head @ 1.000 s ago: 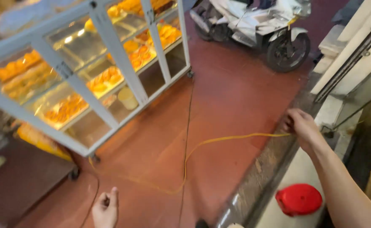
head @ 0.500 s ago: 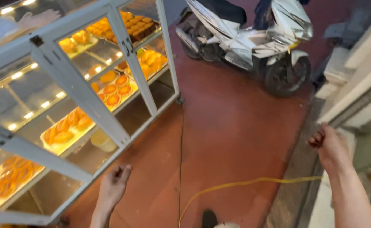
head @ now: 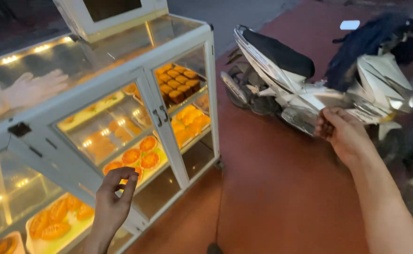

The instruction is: Preparing burger buns by slicing them and retrieving heated patties from a microwave.

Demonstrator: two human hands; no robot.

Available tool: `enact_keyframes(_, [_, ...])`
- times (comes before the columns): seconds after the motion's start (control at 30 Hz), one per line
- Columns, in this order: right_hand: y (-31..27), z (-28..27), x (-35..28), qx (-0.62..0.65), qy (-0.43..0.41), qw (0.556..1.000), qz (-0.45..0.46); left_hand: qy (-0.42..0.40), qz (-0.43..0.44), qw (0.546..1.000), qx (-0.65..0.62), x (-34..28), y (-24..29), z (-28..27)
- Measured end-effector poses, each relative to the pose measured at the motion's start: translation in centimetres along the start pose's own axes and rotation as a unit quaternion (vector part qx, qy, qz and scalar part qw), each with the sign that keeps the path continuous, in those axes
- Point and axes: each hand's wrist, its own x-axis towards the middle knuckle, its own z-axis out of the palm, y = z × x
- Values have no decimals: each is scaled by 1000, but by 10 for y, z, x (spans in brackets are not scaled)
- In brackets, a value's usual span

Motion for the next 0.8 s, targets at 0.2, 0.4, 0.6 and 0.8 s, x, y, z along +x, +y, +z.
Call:
enact_keyframes(0.2, [-14,81,140,-31,-2,1000,4,-10,178,984,25,183,48,19])
enact_keyframes(0.4, [-9,172,284,-110,-96,989,-36,-22,297,941,164,340,110,54])
enact_keyframes(0.6, [32,295,471,-105,-266,946,-155,-45,224,935,272,468,125,93])
enact_keyframes(0.8, [76,469,656,-242,-333,872,-265,56,179,904,384,600,102,109])
